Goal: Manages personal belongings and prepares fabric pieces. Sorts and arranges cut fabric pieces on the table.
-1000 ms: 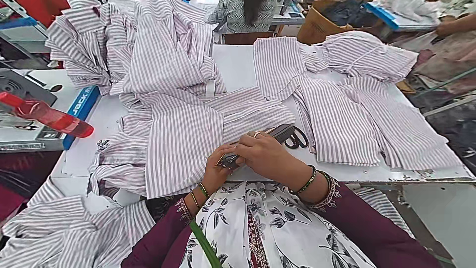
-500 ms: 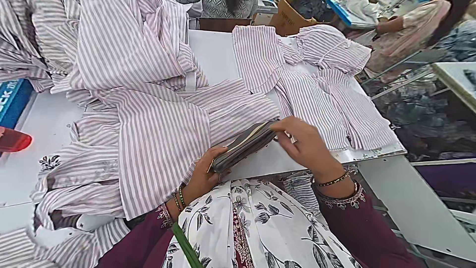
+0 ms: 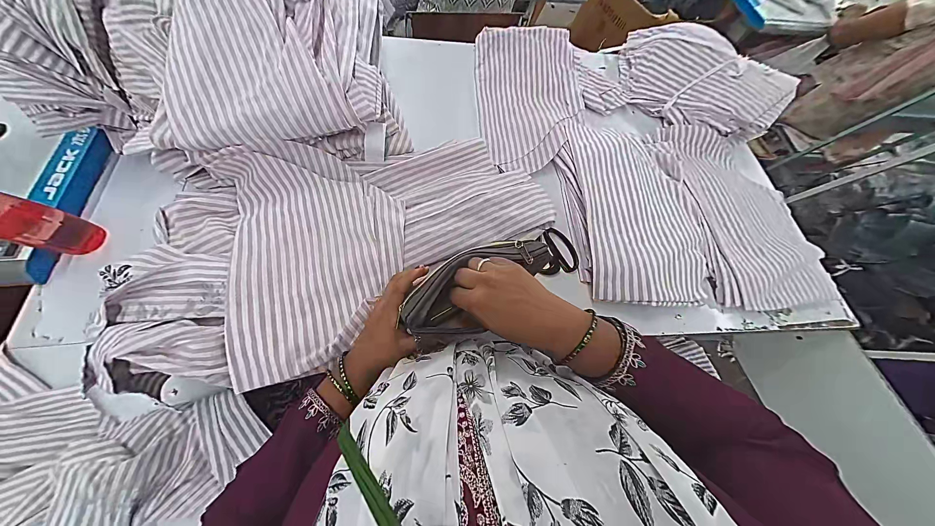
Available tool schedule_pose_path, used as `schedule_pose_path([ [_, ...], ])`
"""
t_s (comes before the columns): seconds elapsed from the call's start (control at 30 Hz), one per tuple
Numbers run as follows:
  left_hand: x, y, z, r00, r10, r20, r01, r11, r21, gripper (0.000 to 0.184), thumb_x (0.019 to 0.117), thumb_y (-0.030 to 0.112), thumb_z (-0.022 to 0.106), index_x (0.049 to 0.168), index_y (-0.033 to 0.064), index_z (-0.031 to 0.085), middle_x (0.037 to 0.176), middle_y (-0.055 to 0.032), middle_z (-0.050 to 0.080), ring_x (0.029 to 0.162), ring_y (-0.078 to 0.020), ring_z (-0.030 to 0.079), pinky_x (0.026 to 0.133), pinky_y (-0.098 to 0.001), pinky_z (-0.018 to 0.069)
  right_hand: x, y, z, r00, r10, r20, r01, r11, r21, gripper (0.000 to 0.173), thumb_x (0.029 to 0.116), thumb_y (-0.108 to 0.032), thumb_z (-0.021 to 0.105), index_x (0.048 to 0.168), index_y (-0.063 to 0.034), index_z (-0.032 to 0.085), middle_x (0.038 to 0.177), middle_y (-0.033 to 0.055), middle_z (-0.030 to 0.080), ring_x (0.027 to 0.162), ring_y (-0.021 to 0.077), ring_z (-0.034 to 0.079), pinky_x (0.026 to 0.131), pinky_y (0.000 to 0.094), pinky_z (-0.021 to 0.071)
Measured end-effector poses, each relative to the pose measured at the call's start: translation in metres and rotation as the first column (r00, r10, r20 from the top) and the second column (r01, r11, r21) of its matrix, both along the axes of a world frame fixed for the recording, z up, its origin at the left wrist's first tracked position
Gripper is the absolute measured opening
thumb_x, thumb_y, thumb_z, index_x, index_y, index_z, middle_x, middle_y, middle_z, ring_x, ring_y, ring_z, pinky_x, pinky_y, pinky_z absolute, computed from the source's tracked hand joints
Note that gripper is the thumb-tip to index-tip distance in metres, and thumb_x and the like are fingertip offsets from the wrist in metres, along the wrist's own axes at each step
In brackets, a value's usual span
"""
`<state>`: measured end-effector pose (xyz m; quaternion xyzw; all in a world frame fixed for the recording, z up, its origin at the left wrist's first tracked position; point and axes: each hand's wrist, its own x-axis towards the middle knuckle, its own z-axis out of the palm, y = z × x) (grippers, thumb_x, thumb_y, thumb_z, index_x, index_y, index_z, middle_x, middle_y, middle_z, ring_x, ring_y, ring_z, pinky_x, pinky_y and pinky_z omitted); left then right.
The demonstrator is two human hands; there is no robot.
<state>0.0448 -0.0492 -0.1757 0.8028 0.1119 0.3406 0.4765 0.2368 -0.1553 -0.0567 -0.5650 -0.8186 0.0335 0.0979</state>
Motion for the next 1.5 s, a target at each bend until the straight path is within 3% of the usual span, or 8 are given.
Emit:
schedule_pose_path([
  [0.27,0.002,-0.003,0.001,0.994,0.084,0.074,-0.077,0.993,-0.094,0.078,0.0874,0.052,0.075,0.132,-0.0097,0.057,0.13,-0.007,0.067,0.123,0.0008,0.059,0.109,-0.0225,0.0477,0.03,0.003,0.021,0.937,-0.055,-0.346,0.156,0.95,0.271,0.02,0.0944,-0.017,0.061,0.091,-0.0023,0.074,0.089,0.012,0.07,0.085,0.0251,0.07,0.07,0.04,0.0563],
  [0.47,0.002,-0.001,0.0,0.997,0.061,0.051,-0.06,0.998,-0.021,0.059,0.0969,0.052,0.063,0.129,0.0022,0.066,0.132,-0.0044,0.068,0.125,-0.002,0.059,0.111,-0.0248,0.0469,0.08,-0.026,0.066,0.269,0.032,-0.963,0.487,0.858,0.164,0.008,0.1032,-0.013,0.057,0.103,-0.0132,0.065,0.084,-0.0091,0.068,0.066,-0.0015,0.064,0.059,0.0155,0.0558],
  [0.67,0.002,-0.03,0.019,0.926,0.377,-0.014,-0.36,0.874,-0.325,0.016,0.094,0.008,0.061,0.106,-0.0039,0.063,0.093,0.0169,0.067,0.091,0.0168,0.06,0.087,-0.0083,0.0502,0.165,-0.082,0.049,-0.08,-0.104,-0.991,0.664,0.737,-0.131,0.02,0.1046,-0.011,0.052,0.091,-0.0101,0.068,0.075,-0.0026,0.071,0.055,0.0012,0.062,0.049,0.016,0.0529],
  [0.77,-0.001,-0.026,0.026,0.915,0.395,0.084,-0.356,0.886,-0.297,0.007,0.1006,0.031,0.064,0.108,0.031,0.066,0.099,0.0339,0.067,0.097,0.0194,0.06,0.09,-0.0081,0.0491,0.212,-0.105,0.024,-0.181,-0.266,-0.947,0.727,0.613,-0.31,0.024,0.1052,-0.009,0.052,0.086,-0.0068,0.066,0.068,-0.002,0.067,0.048,-0.0002,0.056,0.044,0.0146,0.0463],
  [0.93,0.01,-0.002,0.018,0.879,0.421,0.223,-0.374,0.9,-0.223,0.02,0.1005,0.041,0.063,0.116,0.0277,0.063,0.109,0.0309,0.067,0.108,0.0148,0.06,0.099,-0.0133,0.0485,0.269,-0.123,-0.015,-0.333,-0.478,-0.812,0.734,0.409,-0.542,0.016,0.1053,-0.017,0.055,0.094,-0.0075,0.063,0.066,-0.003,0.061,0.046,0.0004,0.049,0.043,0.0158,0.041],
  [1.17,0.073,-0.026,0.067,0.718,0.688,0.103,-0.502,0.615,-0.608,0.011,0.0948,-0.012,0.041,0.097,-0.005,0.048,0.084,0.0109,0.061,0.083,0.0134,0.06,0.086,-0.0081,0.0494,0.279,-0.124,-0.043,-0.282,-0.644,-0.712,0.738,0.328,-0.589,0.024,0.1055,-0.024,0.057,0.097,-0.004,0.065,0.061,-0.0032,0.053,0.044,0.0009,0.039,0.042,0.017,0.0344],
  [1.3,0.062,-0.012,0.018,0.807,0.568,0.159,-0.465,0.778,-0.422,0.017,0.1032,0.005,0.042,0.12,0.0018,0.046,0.105,0.0184,0.061,0.105,0.0124,0.06,0.1,-0.0144,0.0485,0.269,-0.132,-0.037,-0.175,-0.723,-0.668,0.817,0.272,-0.508,0.027,0.1066,-0.026,0.055,0.11,-0.002,0.068,0.073,0.002,0.056,0.053,0.0057,0.044,0.051,0.022,0.0391],
  [1.5,0.045,-0.001,-0.022,0.828,0.537,0.159,-0.448,0.806,-0.386,0.015,0.103,0.016,0.059,0.115,0.0082,0.056,0.104,0.0198,0.066,0.104,0.0104,0.062,0.098,-0.0156,0.0497,0.244,-0.163,-0.037,-0.006,-0.692,-0.722,0.881,0.337,-0.331,0.033,0.1085,-0.022,0.047,0.121,-0.0008,0.069,0.121,0.0128,0.065,0.101,0.0163,0.063,0.082,0.0336,0.0522],
])
